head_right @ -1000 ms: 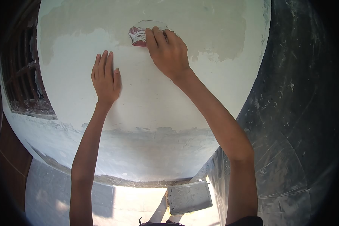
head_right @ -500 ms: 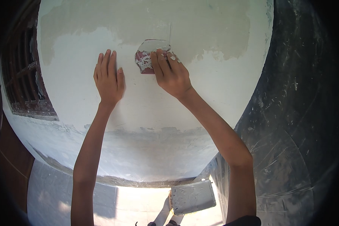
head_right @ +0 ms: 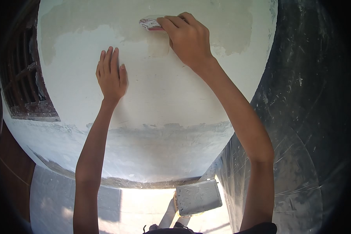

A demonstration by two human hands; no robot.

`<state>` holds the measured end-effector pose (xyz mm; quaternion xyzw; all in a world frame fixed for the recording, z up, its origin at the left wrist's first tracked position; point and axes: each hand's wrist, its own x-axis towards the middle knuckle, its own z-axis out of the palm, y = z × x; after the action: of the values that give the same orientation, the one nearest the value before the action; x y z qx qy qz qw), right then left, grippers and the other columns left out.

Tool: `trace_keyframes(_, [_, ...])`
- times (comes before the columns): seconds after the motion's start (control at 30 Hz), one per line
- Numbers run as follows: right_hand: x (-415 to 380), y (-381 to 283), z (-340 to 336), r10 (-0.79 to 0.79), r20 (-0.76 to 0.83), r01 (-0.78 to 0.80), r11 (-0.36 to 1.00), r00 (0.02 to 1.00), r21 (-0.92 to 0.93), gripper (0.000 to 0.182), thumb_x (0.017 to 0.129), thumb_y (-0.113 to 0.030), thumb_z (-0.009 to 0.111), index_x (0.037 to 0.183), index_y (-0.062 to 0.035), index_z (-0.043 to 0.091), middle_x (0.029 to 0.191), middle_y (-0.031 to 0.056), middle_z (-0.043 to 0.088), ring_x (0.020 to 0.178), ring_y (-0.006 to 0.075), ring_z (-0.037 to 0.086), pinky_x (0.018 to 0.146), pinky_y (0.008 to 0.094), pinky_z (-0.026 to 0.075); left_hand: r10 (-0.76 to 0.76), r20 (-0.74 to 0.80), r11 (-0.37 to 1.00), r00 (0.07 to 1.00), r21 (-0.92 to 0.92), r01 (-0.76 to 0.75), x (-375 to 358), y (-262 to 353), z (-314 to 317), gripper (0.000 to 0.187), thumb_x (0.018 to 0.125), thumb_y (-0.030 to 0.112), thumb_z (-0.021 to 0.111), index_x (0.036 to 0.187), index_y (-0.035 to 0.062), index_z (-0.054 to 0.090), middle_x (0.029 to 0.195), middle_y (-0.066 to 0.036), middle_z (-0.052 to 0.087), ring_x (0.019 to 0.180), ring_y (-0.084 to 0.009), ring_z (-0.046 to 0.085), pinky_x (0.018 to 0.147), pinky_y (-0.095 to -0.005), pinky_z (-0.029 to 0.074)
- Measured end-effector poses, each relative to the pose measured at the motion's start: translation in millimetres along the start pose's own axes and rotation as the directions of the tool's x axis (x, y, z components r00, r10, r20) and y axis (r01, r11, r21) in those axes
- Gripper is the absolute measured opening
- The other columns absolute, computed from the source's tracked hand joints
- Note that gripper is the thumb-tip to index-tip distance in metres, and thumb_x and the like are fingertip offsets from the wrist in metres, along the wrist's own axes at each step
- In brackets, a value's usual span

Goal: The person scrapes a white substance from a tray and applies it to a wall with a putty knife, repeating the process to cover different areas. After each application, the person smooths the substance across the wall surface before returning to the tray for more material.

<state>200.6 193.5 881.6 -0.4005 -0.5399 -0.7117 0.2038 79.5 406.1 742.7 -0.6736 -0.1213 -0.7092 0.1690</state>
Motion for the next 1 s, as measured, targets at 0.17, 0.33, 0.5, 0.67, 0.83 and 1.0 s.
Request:
trace_keyframes(0.17, [0,7,18,-0.097,-0.016,0.094,0.985,0.995,-0.144,0.031,0.072,-0.001,0.072,0.102,-0.0099,0.073,0.101,0.0007,0.073,0.08,0.018,0.066,0.062,0.0274,0.057,0.005,0.002,1.0,1.0,-0.001,-0.005,0,-2,1,0.049,0.1,0.021,0.043,0.147,0.0087,0.046,0.151,-0.01,0.044,0.144,-0.0304,0.034,0.115,-0.0448,0.025])
trace_keyframes(0.33, [-45,-18,33,-0.131,-0.081,0.109,0.966,0.988,-0.233,0.031,0.074,0.0,0.071,0.104,-0.0064,0.074,0.101,0.0042,0.073,0.079,0.0157,0.065,0.064,0.0252,0.057,-0.004,0.021,1.0,1.0,0.019,0.004,-2,0,-1,0.049,0.1,0.021,0.043,0.148,0.0082,0.046,0.152,-0.011,0.043,0.145,-0.0307,0.033,0.115,-0.0454,0.024])
trace_keyframes(0.5, [-76,-44,36,-0.121,-0.076,0.098,0.963,0.99,-0.252,0.032,0.076,0.005,0.067,0.106,-0.0021,0.073,0.101,0.0074,0.071,0.072,0.0134,0.06,0.063,0.022,0.056,0.018,0.014,1.0,1.0,0.003,-0.018,-1,-2,0,0.05,0.1,0.021,0.043,0.147,0.0068,0.045,0.152,-0.012,0.043,0.145,-0.0317,0.033,0.115,-0.046,0.024])
trace_keyframes(0.67, [-138,-93,13,-0.108,0.086,0.12,0.981,0.99,-0.153,0.033,0.075,0.006,0.067,0.106,-0.0038,0.074,0.103,0.0054,0.073,0.069,0.0124,0.058,0.061,0.0222,0.055,0.012,0.013,1.0,1.0,0.003,-0.012,-2,-2,1,0.05,0.1,0.021,0.044,0.148,0.0074,0.045,0.152,-0.011,0.043,0.145,-0.0314,0.033,0.115,-0.0456,0.025])
trace_keyframes(0.83, [-89,-70,-27,0.133,0.115,-0.142,0.987,0.984,0.075,0.039,0.067,0.005,0.07,0.104,-0.008,0.075,0.104,0.0039,0.074,0.071,0.0157,0.06,0.057,0.0246,0.054,0.021,-0.003,1.0,1.0,0.0,-0.021,-1,-2,0,0.05,0.1,0.021,0.044,0.148,0.008,0.045,0.152,-0.011,0.044,0.145,-0.0312,0.034,0.115,-0.0453,0.025])
trace_keyframes(1.0, [-30,-9,-9,0.032,-0.018,-0.033,0.998,0.999,-0.053,0.044,0.066,0.004,0.07,0.107,-0.0104,0.075,0.104,0.0027,0.075,0.072,0.0169,0.062,0.056,0.026,0.054,0.008,0.006,1.0,1.0,0.005,-0.008,-1,-2,0,0.05,0.099,0.02,0.045,0.147,0.0079,0.046,0.152,-0.011,0.044,0.144,-0.0312,0.034,0.115,-0.0451,0.024])
